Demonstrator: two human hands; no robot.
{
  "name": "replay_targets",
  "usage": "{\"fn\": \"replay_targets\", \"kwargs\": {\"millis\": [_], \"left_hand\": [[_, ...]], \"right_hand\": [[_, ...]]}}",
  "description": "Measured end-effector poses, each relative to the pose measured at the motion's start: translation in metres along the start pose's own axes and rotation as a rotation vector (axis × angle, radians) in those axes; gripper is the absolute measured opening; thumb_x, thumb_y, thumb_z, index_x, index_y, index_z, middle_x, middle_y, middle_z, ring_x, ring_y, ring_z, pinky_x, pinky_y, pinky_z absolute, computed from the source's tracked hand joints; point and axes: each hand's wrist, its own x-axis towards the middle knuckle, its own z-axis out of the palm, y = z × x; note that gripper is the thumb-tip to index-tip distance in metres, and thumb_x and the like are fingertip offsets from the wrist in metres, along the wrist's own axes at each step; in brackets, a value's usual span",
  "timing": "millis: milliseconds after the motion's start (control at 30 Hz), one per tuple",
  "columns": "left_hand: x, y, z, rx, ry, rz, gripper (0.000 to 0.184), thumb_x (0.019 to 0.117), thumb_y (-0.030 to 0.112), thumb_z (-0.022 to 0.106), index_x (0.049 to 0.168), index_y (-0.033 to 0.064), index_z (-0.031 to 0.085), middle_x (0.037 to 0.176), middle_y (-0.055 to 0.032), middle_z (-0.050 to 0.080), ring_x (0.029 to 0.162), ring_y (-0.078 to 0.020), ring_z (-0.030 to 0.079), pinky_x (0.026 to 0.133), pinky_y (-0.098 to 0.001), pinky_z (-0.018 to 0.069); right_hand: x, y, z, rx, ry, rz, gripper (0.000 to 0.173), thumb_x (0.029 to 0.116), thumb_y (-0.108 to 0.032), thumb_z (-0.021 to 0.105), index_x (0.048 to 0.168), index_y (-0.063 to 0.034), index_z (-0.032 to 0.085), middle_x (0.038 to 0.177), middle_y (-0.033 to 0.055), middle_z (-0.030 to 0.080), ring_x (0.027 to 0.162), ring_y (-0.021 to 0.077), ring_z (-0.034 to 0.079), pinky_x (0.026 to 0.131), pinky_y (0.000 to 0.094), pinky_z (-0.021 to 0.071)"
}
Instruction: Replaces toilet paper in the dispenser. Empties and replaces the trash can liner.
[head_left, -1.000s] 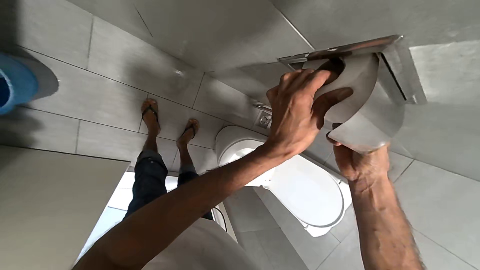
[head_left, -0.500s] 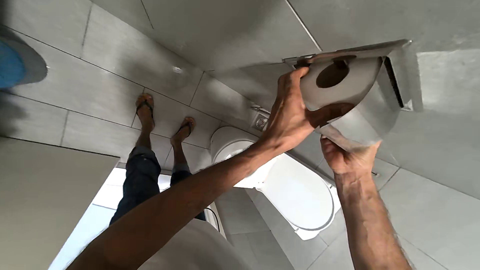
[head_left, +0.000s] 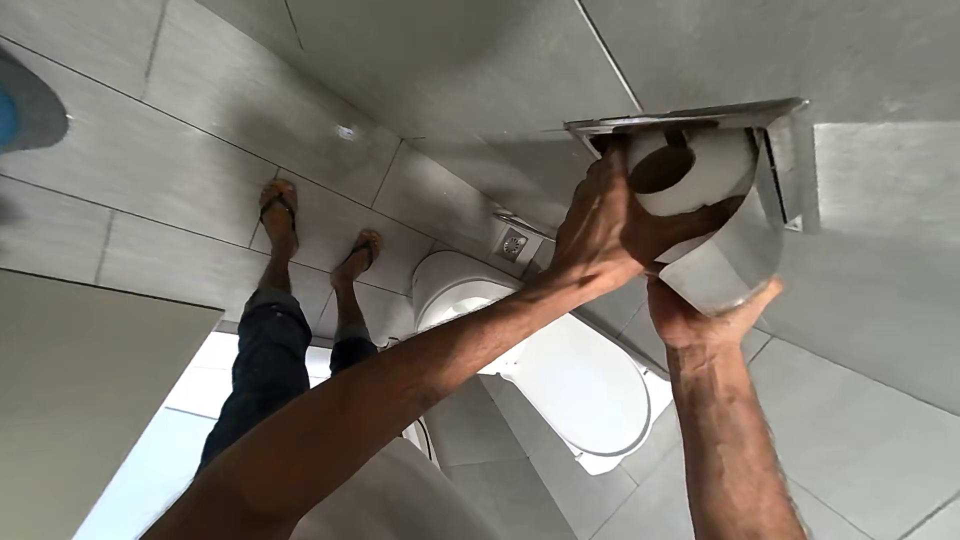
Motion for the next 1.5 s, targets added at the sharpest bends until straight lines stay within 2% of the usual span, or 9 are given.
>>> {"fn": "replay_targets", "kwargs": {"millis": [233, 600, 700, 767, 833, 1133, 1267, 1400, 1500], "left_hand": [[0.007, 0.006, -0.006, -0.284, -0.066, -0.150, 0.085, 0.0835, 0.033, 0.083, 0.152, 0.0067, 0.040, 0.139, -0.0153, 0.059, 0.131, -0.0224, 0.057, 0.109, -0.0448, 0.0485], [0.007, 0.021, 0.002, 0.005, 0.048, -0.190, 0.064, 0.0923, 0.043, 0.073, 0.139, 0.0045, 0.051, 0.117, -0.0143, 0.069, 0.110, -0.0252, 0.068, 0.092, -0.0482, 0.0561], [0.006, 0.025, 0.004, 0.013, 0.055, -0.258, 0.064, 0.0933, 0.041, 0.072, 0.141, 0.0047, 0.048, 0.116, -0.0145, 0.069, 0.108, -0.0263, 0.068, 0.089, -0.0488, 0.0566], [0.008, 0.026, 0.004, 0.012, 0.050, -0.274, 0.065, 0.0929, 0.041, 0.073, 0.141, 0.0051, 0.048, 0.115, -0.0150, 0.070, 0.108, -0.0275, 0.068, 0.088, -0.0500, 0.0564], [0.013, 0.028, 0.003, 0.014, 0.046, -0.283, 0.066, 0.0917, 0.041, 0.076, 0.141, 0.0058, 0.048, 0.114, -0.0157, 0.070, 0.108, -0.0286, 0.069, 0.088, -0.0509, 0.0563], [0.023, 0.019, 0.003, -0.097, 0.125, -0.387, 0.062, 0.0928, 0.040, 0.074, 0.143, 0.0125, 0.050, 0.120, -0.0142, 0.069, 0.114, -0.0302, 0.066, 0.092, -0.0543, 0.0542], [0.002, 0.013, -0.002, -0.229, 0.173, -0.449, 0.056, 0.0925, 0.039, 0.076, 0.130, 0.0065, 0.050, 0.103, -0.0148, 0.067, 0.094, -0.0284, 0.067, 0.079, -0.0499, 0.0562], [-0.028, 0.004, 0.003, -0.455, 0.269, -0.431, 0.053, 0.0952, 0.029, 0.074, 0.133, 0.0068, 0.045, 0.104, -0.0127, 0.065, 0.095, -0.0211, 0.066, 0.083, -0.0417, 0.0573], [-0.065, -0.013, -0.027, -0.482, 0.213, -0.342, 0.049, 0.0997, 0.022, 0.067, 0.140, 0.0085, 0.042, 0.117, -0.0086, 0.065, 0.105, -0.0153, 0.065, 0.092, -0.0366, 0.0557]], "right_hand": [[0.000, 0.002, 0.003, -0.029, -0.022, 0.005, 0.072, 0.1026, -0.064, 0.002, 0.122, -0.0198, 0.055, 0.111, 0.0018, 0.069, 0.106, 0.0162, 0.067, 0.090, 0.0409, 0.0583], [-0.004, -0.004, 0.012, -0.118, 0.144, -0.003, 0.062, 0.1093, -0.050, 0.001, 0.119, -0.0175, 0.053, 0.105, -0.0010, 0.070, 0.104, 0.0100, 0.068, 0.090, 0.0322, 0.0590], [-0.006, -0.006, 0.013, -0.221, 0.157, -0.041, 0.040, 0.1134, -0.034, 0.015, 0.123, -0.0170, 0.049, 0.106, -0.0003, 0.067, 0.103, 0.0109, 0.067, 0.089, 0.0331, 0.0589], [-0.005, -0.009, 0.013, -0.269, 0.126, -0.080, 0.017, 0.1070, -0.013, 0.040, 0.121, -0.0141, 0.051, 0.103, 0.0028, 0.069, 0.098, 0.0147, 0.070, 0.085, 0.0364, 0.0617], [-0.005, -0.011, 0.017, -0.304, 0.127, -0.076, 0.017, 0.1049, -0.010, 0.045, 0.120, -0.0143, 0.051, 0.101, 0.0017, 0.070, 0.095, 0.0138, 0.071, 0.082, 0.0351, 0.0626], [-0.006, -0.015, 0.015, -0.150, 0.073, 0.045, 0.015, 0.1046, -0.007, 0.043, 0.107, -0.0122, 0.057, 0.090, 0.0053, 0.070, 0.074, 0.0149, 0.069, 0.063, 0.0309, 0.0606], [-0.004, -0.009, 0.015, -0.147, 0.122, 0.089, 0.018, 0.1029, 0.000, 0.042, 0.107, -0.0092, 0.056, 0.090, 0.0079, 0.070, 0.071, 0.0174, 0.069, 0.060, 0.0322, 0.0607], [-0.005, 0.000, 0.012, -0.222, 0.043, 0.059, 0.022, 0.1084, -0.014, 0.034, 0.111, -0.0136, 0.055, 0.095, 0.0030, 0.068, 0.080, 0.0129, 0.067, 0.072, 0.0303, 0.0587], [-0.008, 0.012, 0.017, -0.285, -0.031, 0.085, 0.024, 0.1052, -0.012, 0.043, 0.124, -0.0106, 0.058, 0.109, 0.0044, 0.071, 0.096, 0.0138, 0.069, 0.086, 0.0324, 0.0594]]}}
